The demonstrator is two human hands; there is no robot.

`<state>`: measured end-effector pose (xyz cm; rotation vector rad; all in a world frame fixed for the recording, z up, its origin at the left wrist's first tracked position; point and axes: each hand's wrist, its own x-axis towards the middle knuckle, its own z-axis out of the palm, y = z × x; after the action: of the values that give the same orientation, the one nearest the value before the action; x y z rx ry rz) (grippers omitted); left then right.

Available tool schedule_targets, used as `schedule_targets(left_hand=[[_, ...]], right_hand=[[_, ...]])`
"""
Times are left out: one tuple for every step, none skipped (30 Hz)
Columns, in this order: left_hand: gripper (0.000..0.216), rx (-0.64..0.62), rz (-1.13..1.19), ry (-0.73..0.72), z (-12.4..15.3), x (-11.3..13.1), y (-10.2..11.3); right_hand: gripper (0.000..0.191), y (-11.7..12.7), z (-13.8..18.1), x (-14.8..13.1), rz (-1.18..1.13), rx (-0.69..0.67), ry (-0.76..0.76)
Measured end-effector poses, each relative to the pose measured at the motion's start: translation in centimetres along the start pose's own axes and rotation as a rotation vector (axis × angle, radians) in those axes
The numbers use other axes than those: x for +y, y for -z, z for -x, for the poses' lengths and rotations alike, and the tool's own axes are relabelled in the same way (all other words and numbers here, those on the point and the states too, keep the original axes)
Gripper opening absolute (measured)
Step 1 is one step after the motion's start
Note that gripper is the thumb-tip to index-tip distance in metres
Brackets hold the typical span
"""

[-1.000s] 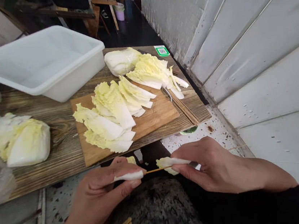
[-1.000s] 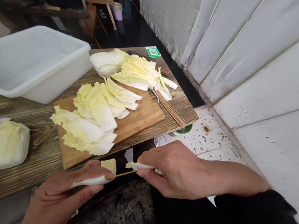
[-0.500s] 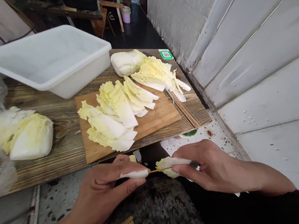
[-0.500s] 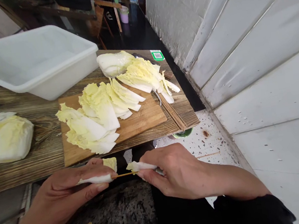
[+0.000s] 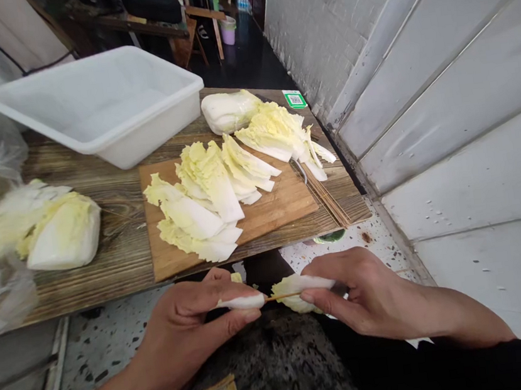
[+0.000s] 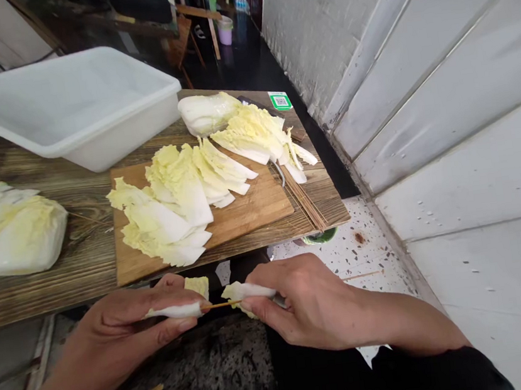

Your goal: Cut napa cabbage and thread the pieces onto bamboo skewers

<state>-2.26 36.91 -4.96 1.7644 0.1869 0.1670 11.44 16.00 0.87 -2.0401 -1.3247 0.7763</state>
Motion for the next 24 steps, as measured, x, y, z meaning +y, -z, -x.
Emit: schedule_targets(left_hand=[[0.022,-0.003,0.002,-0.003,-0.01,0.02,-0.02],[0.021,-0.002,0.007,-0.005,-0.01,0.03,-0.06],[0.021,-0.004,0.012,-0.003,-0.02,0.04,-0.11],[0.020,-0.005,0.016,0.000,-0.02,0.04,-0.18],[0.020,-0.011,0.018,0.005,-0.02,0.02,-0.24],[0.020,-0.016,0.019,0.009,-0.02,-0.01,-0.30],[0.019,-0.021,0.020,0.010,-0.01,-0.05,-0.36],[0.019,-0.023,0.020,0.009,-0.01,-0.09,-0.40],[0.019,-0.026,0.019,0.009,0.00,-0.13,-0.42],[0.019,-0.023,0.021,0.006,0.01,-0.16,-0.44],[0.019,-0.024,0.022,0.006,0.03,-0.18,-0.44],[0.019,-0.026,0.024,0.010,0.04,-0.19,-0.44],[0.019,-0.031,0.027,0.015,0.06,-0.20,-0.44],[0.018,-0.035,0.031,0.024,0.08,-0.21,-0.45],[0.018,-0.038,0.037,0.031,0.09,-0.22,-0.46],[0.018,-0.037,0.044,0.035,0.11,-0.24,-0.48],[0.018,-0.037,0.049,0.039,0.13,-0.25,-0.51],[0.018,-0.035,0.053,0.039,0.14,-0.26,-0.53],[0.018,-0.035,0.055,0.039,0.15,-0.26,-0.55],[0.019,-0.034,0.056,0.037,0.15,-0.26,-0.57],[0.019,-0.034,0.056,0.035,0.14,-0.24,-0.59],[0.020,-0.035,0.055,0.032,0.12,-0.22,-0.60],[0.020,-0.033,0.054,0.028,0.08,-0.20,-0.60],[0.020,-0.030,0.054,0.025,0.03,-0.16,-0.61]], right_hand=[[0.022,-0.03,0.04,-0.01,0.005,0.002,-0.002],[0.023,-0.06,0.08,-0.02,0.012,0.004,-0.005],[0.023,-0.10,0.14,-0.04,0.017,0.003,-0.008],[0.024,-0.15,0.19,-0.06,0.022,0.002,-0.010],[0.025,-0.20,0.23,-0.07,0.025,0.001,-0.011],[0.025,-0.25,0.27,-0.08,0.028,0.002,-0.011],[0.025,-0.32,0.29,-0.09,0.033,0.006,-0.008],[0.025,-0.38,0.30,-0.09,0.039,0.008,-0.005],[0.025,-0.45,0.29,-0.08,0.044,0.012,-0.003],[0.025,-0.51,0.28,-0.06,0.048,0.014,-0.001],[0.025,-0.57,0.26,-0.04,0.050,0.015,0.002],[0.025,-0.63,0.25,-0.01,0.052,0.016,0.003],[0.025,-0.67,0.23,0.03,0.054,0.017,0.003],[0.025,-0.71,0.22,0.06,0.056,0.020,0.004],[0.024,-0.74,0.21,0.09,0.058,0.023,0.007],[0.024,-0.75,0.20,0.12,0.057,0.025,0.008],[0.023,-0.76,0.19,0.14,0.054,0.023,0.008],[0.023,-0.75,0.18,0.16,0.050,0.021,0.009],[0.022,-0.74,0.17,0.17,0.047,0.018,0.010],[0.022,-0.73,0.15,0.18,0.046,0.014,0.010],[0.022,-0.72,0.14,0.19,0.046,0.011,0.008],[0.022,-0.72,0.12,0.19,0.047,0.009,0.004],[0.022,-0.73,0.10,0.19,0.048,0.008,0.001],[0.022,-0.74,0.07,0.18,0.048,0.008,-0.005]])
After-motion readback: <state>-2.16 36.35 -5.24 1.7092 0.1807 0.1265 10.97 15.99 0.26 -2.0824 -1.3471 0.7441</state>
